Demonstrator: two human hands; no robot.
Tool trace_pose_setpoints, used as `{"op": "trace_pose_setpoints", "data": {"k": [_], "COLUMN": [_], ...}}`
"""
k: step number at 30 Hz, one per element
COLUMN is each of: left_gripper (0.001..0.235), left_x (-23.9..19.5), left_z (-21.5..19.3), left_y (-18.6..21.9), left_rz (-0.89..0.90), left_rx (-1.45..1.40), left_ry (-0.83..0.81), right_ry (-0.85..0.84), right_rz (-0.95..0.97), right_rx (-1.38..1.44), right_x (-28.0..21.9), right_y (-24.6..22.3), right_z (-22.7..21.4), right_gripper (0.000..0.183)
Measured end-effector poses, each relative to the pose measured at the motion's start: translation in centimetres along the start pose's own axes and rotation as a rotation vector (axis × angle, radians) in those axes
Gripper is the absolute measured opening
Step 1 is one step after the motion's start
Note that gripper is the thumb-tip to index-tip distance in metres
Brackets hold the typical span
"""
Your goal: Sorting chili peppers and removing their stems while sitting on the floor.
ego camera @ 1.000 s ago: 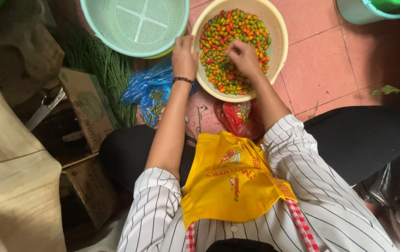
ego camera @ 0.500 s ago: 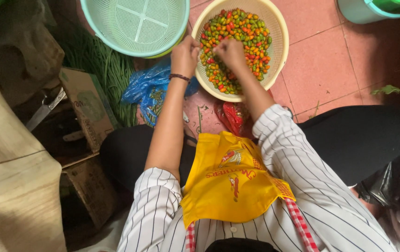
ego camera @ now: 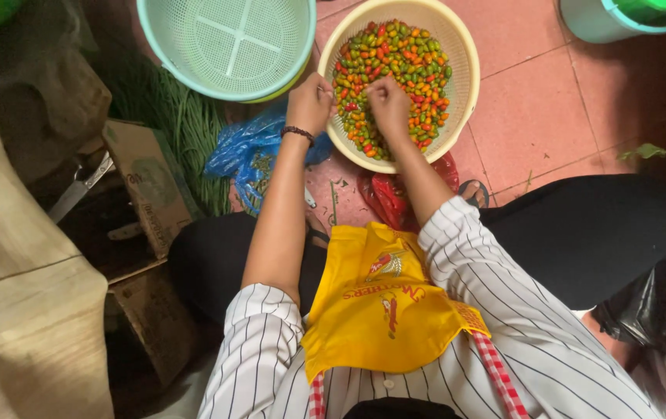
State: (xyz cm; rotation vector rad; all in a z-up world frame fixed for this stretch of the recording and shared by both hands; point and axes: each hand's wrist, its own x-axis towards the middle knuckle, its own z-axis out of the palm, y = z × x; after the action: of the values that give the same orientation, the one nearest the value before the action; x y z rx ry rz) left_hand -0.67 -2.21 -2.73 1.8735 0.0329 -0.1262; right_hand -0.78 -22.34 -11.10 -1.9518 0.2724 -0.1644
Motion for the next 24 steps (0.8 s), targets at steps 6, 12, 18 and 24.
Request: {"op": "trace_pose_setpoints", "data": {"k": [6,12,18,24], "left_gripper": [0.005,0.019,0.03,0.021], "left_x": [1.6,1.0,-0.1,-0.4], "left_z": [-0.8,-6.1,-5.6,-3.6], "left_y": [-3.6,-7.9,-7.4,-3.8], "left_rz": [-0.332,-0.154,-0.33,-0.25], "left_rx": [-0.225,0.82,0.881,0.732], "left_ry": [0.009,0.054,-0.306,-0.168], "right_ry": [-0.356,0.046,-0.11,0.21], "right_rz": [-0.327,-0.506,-0.385,-0.38], "right_rx": [0.162,-0.273,-0.791,-0.594], "right_x": [-4.2,2.2,3.9,5.1], "right_y": [-10.1,-9.4,-4.9,-3.8], "right_z": [0.3,0.8,0.1,-0.1], "right_gripper": [0.023,0.018,0.012,0.005]}}
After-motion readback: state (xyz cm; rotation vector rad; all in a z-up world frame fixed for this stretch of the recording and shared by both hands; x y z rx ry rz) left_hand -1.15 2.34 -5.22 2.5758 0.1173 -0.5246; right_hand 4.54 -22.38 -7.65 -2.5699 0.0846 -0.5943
